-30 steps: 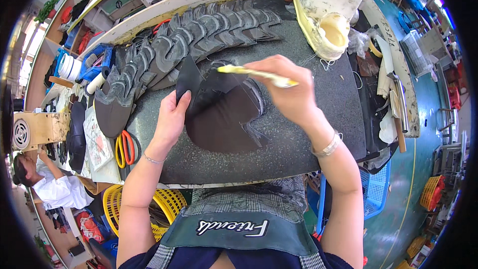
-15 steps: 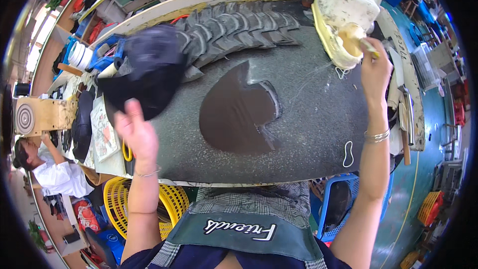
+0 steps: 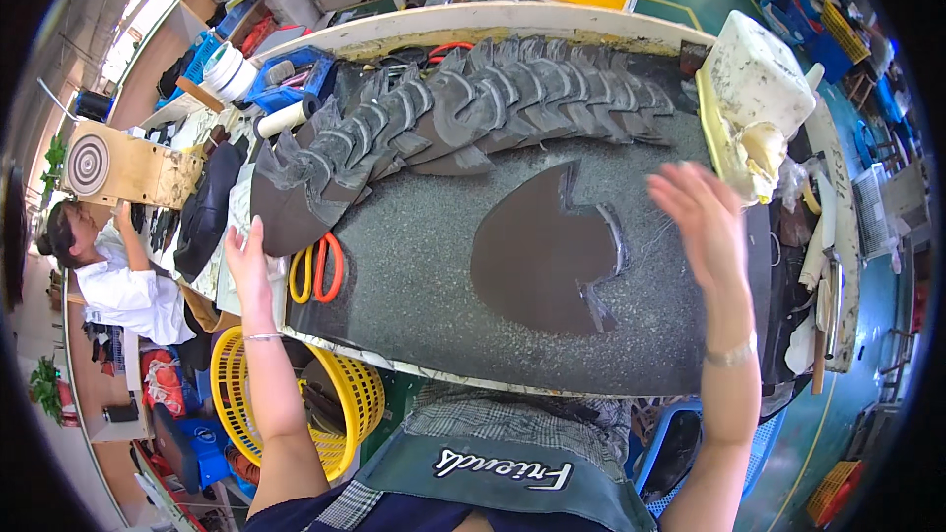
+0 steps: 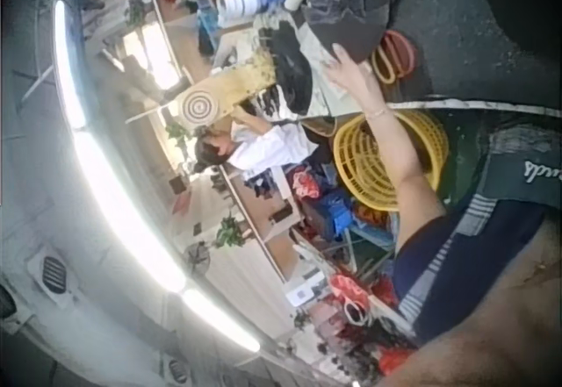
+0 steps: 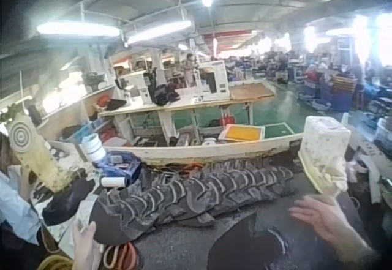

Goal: The person applies glue to shoe components with an applicator tool, stacks the glued pieces, retrieves a bundle of shoe pieces from a yellow basket to arrange them on the table, and applies glue to another stack of shoe components.

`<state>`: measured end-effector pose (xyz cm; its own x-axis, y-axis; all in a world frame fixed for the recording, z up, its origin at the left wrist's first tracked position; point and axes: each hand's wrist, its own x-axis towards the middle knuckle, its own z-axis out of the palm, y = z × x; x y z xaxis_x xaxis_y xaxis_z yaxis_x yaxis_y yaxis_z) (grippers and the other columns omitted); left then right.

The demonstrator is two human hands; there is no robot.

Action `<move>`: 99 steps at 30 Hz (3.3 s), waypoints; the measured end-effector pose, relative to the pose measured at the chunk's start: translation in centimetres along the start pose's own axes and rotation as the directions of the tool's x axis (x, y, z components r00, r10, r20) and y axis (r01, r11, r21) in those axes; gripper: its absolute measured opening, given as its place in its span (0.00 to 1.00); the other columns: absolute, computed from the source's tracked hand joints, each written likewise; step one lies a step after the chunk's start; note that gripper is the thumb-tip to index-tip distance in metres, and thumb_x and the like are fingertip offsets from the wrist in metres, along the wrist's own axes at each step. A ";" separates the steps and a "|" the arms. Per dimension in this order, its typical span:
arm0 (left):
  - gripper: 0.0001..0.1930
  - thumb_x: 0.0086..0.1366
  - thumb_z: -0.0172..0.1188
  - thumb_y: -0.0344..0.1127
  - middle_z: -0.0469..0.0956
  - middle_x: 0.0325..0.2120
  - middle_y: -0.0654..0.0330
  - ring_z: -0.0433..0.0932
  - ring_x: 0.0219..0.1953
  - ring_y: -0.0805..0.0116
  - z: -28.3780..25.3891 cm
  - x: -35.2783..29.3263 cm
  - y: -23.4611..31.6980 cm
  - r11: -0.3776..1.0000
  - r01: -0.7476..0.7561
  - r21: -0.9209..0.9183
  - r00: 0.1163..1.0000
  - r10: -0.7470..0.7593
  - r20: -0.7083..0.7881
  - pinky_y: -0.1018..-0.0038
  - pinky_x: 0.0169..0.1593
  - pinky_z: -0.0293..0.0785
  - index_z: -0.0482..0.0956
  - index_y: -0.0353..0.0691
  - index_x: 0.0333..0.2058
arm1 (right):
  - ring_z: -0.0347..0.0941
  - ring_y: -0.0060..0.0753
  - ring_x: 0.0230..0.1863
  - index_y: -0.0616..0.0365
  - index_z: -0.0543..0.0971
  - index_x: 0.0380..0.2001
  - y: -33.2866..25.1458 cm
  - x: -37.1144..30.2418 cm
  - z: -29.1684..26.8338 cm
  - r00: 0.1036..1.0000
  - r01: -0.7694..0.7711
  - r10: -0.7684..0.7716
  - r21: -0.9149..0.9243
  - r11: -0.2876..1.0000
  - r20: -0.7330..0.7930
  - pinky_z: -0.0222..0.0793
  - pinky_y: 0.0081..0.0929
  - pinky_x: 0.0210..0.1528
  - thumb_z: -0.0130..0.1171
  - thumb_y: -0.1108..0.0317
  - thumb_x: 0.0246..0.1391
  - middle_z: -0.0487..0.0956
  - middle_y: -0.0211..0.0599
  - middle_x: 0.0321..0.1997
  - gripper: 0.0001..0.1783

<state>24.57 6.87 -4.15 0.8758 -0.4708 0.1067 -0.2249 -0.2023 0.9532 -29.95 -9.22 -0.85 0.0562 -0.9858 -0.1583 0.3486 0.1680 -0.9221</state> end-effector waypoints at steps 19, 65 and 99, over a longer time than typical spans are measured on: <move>0.18 0.55 0.68 0.26 0.81 0.40 0.55 0.82 0.40 0.64 -2.6 7.5 -0.2 0.771 0.599 -0.217 0.682 -0.349 0.642 0.67 0.44 0.81 0.76 0.33 0.45 | 0.63 0.52 0.63 0.53 0.62 0.62 6.1 10.8 15.1 0.889 -0.291 0.151 0.277 0.916 0.432 0.60 0.65 0.61 0.64 0.53 0.56 0.64 0.47 0.64 0.36; 0.18 0.56 0.58 0.19 0.79 0.39 0.55 0.81 0.40 0.61 14.8 1.1 4.2 0.680 0.604 -0.416 0.624 -0.079 0.777 0.65 0.46 0.81 0.73 0.32 0.48 | 0.77 0.39 0.47 0.62 0.71 0.47 9.1 13.7 18.9 0.971 -0.184 0.168 0.090 0.979 0.168 0.76 0.40 0.45 0.63 0.81 0.48 0.79 0.40 0.45 0.21; 0.10 0.69 0.59 0.33 0.79 0.38 0.63 0.78 0.38 0.75 -12.7 -6.8 -6.3 0.938 0.088 -0.336 0.992 -0.113 -0.057 0.79 0.44 0.74 0.77 0.39 0.47 | 0.82 0.47 0.43 0.64 0.78 0.46 5.7 -5.4 19.3 0.393 0.577 0.256 -0.454 0.679 0.883 0.76 0.37 0.47 0.56 0.65 0.62 0.84 0.49 0.40 0.15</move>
<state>25.40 22.23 -7.29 0.9183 -0.3956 0.0143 0.0092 0.0574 0.9983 -10.17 -3.05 1.54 0.9375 -0.3478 0.0134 -0.1554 -0.4527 -0.8780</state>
